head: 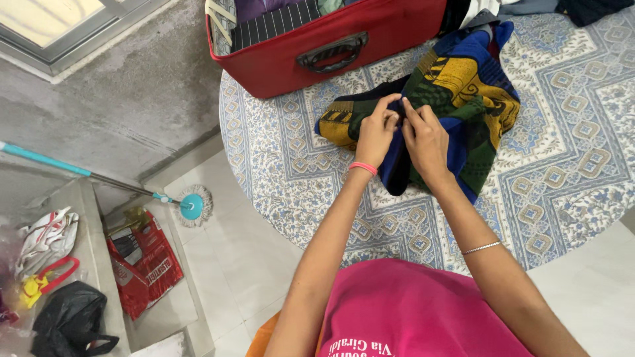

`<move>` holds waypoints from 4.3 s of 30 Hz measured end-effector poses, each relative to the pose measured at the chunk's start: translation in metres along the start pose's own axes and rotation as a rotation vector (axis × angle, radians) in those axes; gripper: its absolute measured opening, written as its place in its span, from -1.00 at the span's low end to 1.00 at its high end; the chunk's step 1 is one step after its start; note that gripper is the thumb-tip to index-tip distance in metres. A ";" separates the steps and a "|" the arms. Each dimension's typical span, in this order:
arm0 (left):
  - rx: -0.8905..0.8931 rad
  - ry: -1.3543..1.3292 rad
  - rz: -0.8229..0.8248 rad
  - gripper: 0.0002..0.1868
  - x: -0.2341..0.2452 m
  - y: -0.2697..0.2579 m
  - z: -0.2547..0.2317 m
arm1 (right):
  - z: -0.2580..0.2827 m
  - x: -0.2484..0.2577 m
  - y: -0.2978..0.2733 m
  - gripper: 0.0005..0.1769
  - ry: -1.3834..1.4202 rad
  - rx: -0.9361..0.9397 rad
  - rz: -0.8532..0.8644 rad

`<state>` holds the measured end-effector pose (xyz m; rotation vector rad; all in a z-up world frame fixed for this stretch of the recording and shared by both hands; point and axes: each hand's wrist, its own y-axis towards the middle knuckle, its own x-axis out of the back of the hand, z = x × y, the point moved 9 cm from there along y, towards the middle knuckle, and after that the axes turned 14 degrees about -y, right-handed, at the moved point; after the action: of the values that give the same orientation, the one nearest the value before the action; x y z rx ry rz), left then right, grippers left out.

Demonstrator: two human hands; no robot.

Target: The person folds a black striped shirt, a large multi-colored patterned scarf, and a pair of black pants by hand on a table before placing each item into a red suitcase.

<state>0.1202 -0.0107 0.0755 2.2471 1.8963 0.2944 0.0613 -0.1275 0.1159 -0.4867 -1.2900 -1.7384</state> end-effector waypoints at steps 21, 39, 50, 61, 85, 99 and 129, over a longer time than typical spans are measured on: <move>-0.099 0.481 -0.316 -0.67 0.087 0.086 -0.044 | -0.099 -0.047 -0.095 0.13 -0.328 -0.423 0.159; 0.036 0.617 -0.522 -0.72 0.167 0.113 0.014 | -0.436 0.055 -0.018 -0.62 -0.360 -0.323 0.104; 0.067 0.560 -0.446 -0.73 0.160 0.082 0.061 | -0.148 0.019 -0.044 -0.59 -0.132 0.125 0.008; 0.056 0.324 -0.471 -0.74 0.187 0.058 0.071 | -0.055 -0.058 -0.103 -0.58 -0.176 -0.055 0.060; 0.007 0.180 -0.383 -0.77 0.203 0.058 0.096 | -0.126 -0.005 -0.018 -0.88 -0.086 -0.013 0.104; -0.010 0.091 -0.136 -0.74 0.140 0.105 0.027 | -0.212 0.032 0.002 -0.67 0.177 -0.254 0.646; -0.061 0.506 0.387 -0.61 -0.053 0.058 0.025 | -0.167 0.042 -0.036 -0.58 -0.023 -0.076 0.215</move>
<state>0.1731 -0.0732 0.0648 2.6672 1.5848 1.0489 0.0406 -0.2941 0.0639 -0.6667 -1.1456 -1.6092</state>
